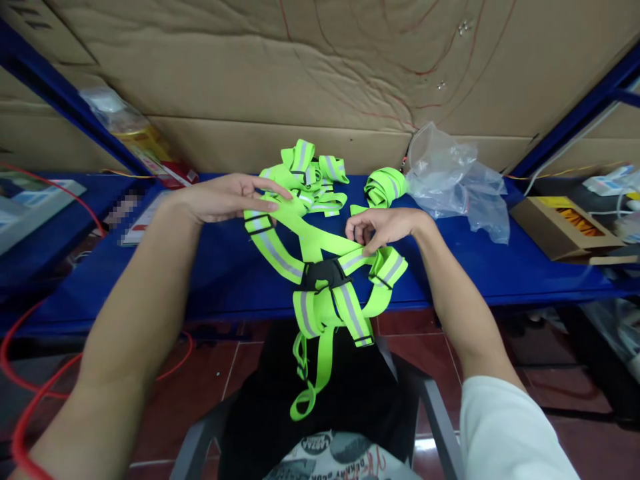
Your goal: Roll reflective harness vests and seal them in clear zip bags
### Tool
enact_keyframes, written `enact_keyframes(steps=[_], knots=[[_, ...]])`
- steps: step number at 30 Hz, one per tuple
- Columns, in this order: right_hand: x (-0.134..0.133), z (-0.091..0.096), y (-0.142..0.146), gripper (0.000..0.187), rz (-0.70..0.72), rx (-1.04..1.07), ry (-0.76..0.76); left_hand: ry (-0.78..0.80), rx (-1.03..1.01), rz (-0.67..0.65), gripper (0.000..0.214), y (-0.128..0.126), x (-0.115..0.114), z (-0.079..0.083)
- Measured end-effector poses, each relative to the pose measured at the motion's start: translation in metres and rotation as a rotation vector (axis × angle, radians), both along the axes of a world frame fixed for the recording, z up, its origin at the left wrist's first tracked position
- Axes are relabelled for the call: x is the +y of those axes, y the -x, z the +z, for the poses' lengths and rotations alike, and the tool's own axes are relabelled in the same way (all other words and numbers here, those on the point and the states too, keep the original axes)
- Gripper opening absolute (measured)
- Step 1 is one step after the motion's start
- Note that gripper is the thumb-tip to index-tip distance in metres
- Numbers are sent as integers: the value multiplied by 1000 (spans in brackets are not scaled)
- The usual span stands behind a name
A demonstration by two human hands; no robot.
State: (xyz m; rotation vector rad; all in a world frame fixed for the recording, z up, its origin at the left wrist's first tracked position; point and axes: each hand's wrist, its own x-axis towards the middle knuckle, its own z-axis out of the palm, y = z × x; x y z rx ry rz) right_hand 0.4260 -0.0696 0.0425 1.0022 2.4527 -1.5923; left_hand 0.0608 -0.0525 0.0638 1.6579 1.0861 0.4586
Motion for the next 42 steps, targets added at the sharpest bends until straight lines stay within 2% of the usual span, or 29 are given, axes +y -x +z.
enact_keyframes(steps=[5, 7, 10, 13, 17, 22, 26, 31, 34, 38, 42], knots=[[-1, -3, 0, 55, -41, -12, -6, 8, -315, 267, 39, -9, 4, 3], [-2, -2, 2, 57, -59, 21, -35, 5, -348, 325, 31, -10, 8, 2], [-3, 2, 3, 50, -64, 29, -51, -44, -303, 378, 16, -7, 14, -1], [-4, 8, 1, 45, -23, -45, -20, -121, -242, 294, 18, -2, 14, -4], [-2, 13, -8, 52, -35, -99, -59, -180, -169, 42, 40, 4, 4, -1], [5, 8, -18, 49, -52, -114, -73, -224, 102, -201, 59, 13, -4, 10], [7, 5, -21, 48, -91, -121, -57, -229, 326, -334, 80, 23, 4, 9], [9, 5, -28, 58, -124, -149, -55, -215, 395, -408, 71, 28, 18, -5], [10, 8, -31, 54, -130, -131, -39, -254, 390, -421, 59, 28, 23, -12], [8, 15, -33, 54, -122, -116, -45, -318, 483, -331, 48, 30, 26, -17], [6, 18, -33, 61, -129, -129, -30, -317, 603, -263, 33, 33, 25, -13]])
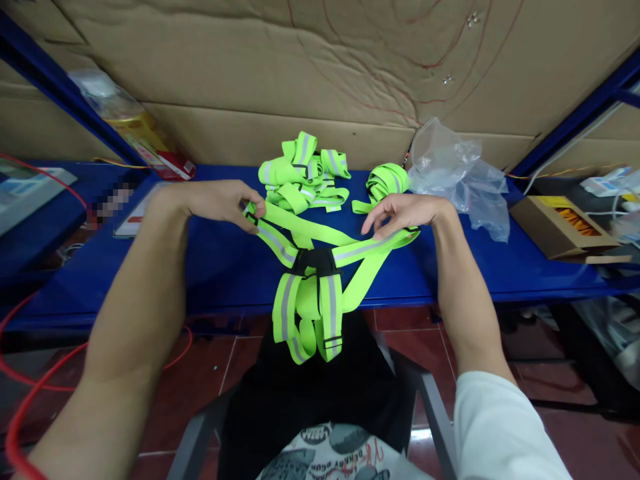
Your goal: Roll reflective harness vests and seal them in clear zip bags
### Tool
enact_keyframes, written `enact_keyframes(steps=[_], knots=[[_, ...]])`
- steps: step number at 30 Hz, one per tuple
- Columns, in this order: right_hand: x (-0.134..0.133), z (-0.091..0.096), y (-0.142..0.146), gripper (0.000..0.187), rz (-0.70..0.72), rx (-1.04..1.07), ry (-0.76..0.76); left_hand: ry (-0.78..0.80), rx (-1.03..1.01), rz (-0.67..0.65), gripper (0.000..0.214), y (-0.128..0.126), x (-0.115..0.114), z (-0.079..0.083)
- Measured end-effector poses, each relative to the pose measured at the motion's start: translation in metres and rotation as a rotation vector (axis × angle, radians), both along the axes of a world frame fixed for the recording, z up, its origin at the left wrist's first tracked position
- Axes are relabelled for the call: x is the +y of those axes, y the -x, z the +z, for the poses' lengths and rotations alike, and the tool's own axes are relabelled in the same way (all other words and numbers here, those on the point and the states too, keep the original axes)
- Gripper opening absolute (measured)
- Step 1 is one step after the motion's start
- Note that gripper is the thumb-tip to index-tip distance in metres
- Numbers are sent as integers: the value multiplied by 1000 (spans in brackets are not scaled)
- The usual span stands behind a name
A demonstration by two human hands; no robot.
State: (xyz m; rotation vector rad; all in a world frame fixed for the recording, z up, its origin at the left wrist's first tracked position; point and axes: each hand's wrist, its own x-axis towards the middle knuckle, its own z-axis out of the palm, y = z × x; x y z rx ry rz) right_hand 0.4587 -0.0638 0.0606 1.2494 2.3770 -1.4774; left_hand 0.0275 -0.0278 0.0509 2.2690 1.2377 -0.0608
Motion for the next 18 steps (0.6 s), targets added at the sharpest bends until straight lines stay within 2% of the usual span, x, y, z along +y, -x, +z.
enact_keyframes(steps=[3, 6, 9, 12, 15, 18], knots=[[0, 0, 0, 64, 4, -41, 48, 77, -25, -4, 37, 2, -4, 7], [0, 1, 0, 68, 1, -20, 2, 110, -50, -6, 44, 3, -6, 10], [1, 2, -2, 68, -26, -8, -41, 109, -17, 32, 41, 5, -4, 8], [4, 0, -7, 61, -38, -89, 8, 59, -22, 35, 36, 6, -3, 8], [6, 0, -14, 56, -60, -138, 24, -3, -165, 3, 31, 4, -9, 16], [5, 5, -21, 56, -73, -76, 10, -46, -441, -19, 33, 1, -21, 28]])
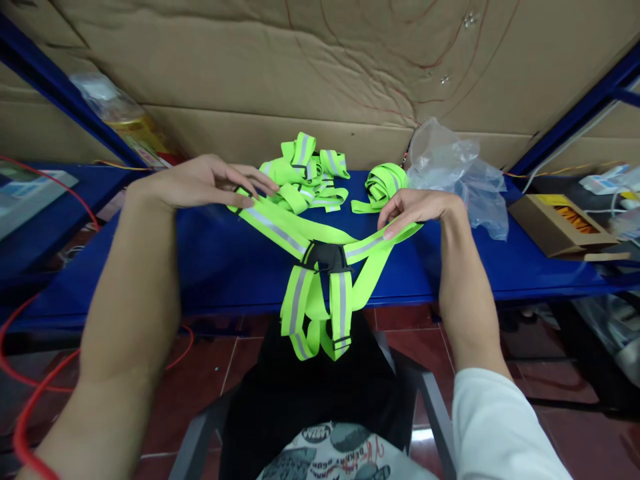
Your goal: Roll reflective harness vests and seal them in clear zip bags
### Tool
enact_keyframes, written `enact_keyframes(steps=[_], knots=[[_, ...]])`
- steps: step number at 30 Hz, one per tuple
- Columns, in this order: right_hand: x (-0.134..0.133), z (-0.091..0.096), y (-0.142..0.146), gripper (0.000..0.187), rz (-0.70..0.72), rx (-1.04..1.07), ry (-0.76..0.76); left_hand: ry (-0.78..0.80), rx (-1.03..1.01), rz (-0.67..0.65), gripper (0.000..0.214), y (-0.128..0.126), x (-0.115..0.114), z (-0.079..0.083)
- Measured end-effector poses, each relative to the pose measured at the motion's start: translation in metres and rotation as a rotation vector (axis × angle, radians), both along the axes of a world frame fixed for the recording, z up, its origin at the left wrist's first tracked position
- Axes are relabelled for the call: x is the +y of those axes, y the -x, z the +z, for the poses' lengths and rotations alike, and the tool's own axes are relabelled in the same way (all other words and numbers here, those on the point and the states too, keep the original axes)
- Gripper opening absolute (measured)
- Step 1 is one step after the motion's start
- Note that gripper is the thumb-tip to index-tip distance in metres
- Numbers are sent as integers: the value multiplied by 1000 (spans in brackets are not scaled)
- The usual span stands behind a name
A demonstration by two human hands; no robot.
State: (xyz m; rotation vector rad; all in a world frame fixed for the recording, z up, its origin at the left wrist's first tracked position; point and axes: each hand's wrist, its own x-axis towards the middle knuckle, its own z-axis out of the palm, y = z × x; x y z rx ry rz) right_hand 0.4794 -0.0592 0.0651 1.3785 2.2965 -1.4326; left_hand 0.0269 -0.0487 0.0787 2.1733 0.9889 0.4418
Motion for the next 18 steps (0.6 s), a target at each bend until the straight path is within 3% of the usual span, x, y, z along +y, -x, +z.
enact_keyframes(steps=[2, 7, 12, 18], knots=[[-3, 5, -4, 58, -24, 36, -6, -18, -163, 42, 37, -1, -7, 5], [-7, 8, -15, 52, -107, 75, -163, 20, -427, 291, 40, 4, -4, 1], [0, 0, -15, 57, -173, 120, -299, -21, -321, 339, 31, 12, 5, -4], [1, -3, -9, 47, -383, 333, -440, -117, -279, 407, 35, 22, 10, -9]])
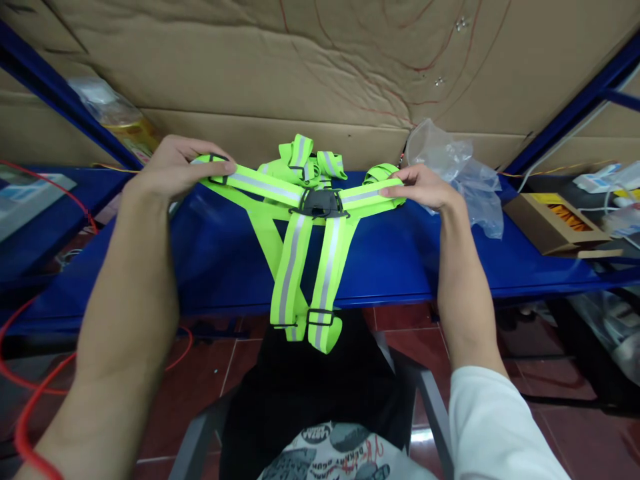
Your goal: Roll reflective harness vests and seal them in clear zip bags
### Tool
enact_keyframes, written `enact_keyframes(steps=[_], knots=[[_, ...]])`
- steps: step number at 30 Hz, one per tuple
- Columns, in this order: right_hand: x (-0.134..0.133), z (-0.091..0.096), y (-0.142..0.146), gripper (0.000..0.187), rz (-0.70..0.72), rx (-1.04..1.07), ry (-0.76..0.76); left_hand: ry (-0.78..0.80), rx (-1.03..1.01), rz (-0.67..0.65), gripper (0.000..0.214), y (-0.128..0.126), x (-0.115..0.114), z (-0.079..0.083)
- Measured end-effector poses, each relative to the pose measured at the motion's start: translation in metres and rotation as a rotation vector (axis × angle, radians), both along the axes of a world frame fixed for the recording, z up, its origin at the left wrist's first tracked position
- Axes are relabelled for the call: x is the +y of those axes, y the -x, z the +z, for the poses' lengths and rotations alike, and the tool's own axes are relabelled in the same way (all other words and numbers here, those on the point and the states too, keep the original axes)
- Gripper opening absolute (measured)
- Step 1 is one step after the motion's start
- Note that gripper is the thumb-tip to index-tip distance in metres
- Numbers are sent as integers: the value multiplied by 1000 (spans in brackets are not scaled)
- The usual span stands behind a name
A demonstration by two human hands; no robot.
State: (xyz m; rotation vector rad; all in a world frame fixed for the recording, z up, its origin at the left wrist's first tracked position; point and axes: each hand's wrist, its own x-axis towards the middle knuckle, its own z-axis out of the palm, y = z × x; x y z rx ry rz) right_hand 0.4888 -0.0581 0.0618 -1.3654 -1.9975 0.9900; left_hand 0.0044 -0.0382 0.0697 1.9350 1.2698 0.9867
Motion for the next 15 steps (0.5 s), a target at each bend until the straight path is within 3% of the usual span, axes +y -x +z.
enact_keyframes(steps=[4, 9, 12, 15], knots=[[0, -4, 4, 42, -8, 256, -107, -96, -1, 69, 41, 1, 7, -7], [2, -8, 8, 59, -6, 503, -202, -229, -117, 145, 42, -3, 21, -12], [6, -9, 5, 60, -56, 469, -314, -250, -274, 206, 50, 0, 27, -12], [13, -15, 2, 49, -139, 249, -454, -303, -213, 231, 49, 7, 33, -15]])
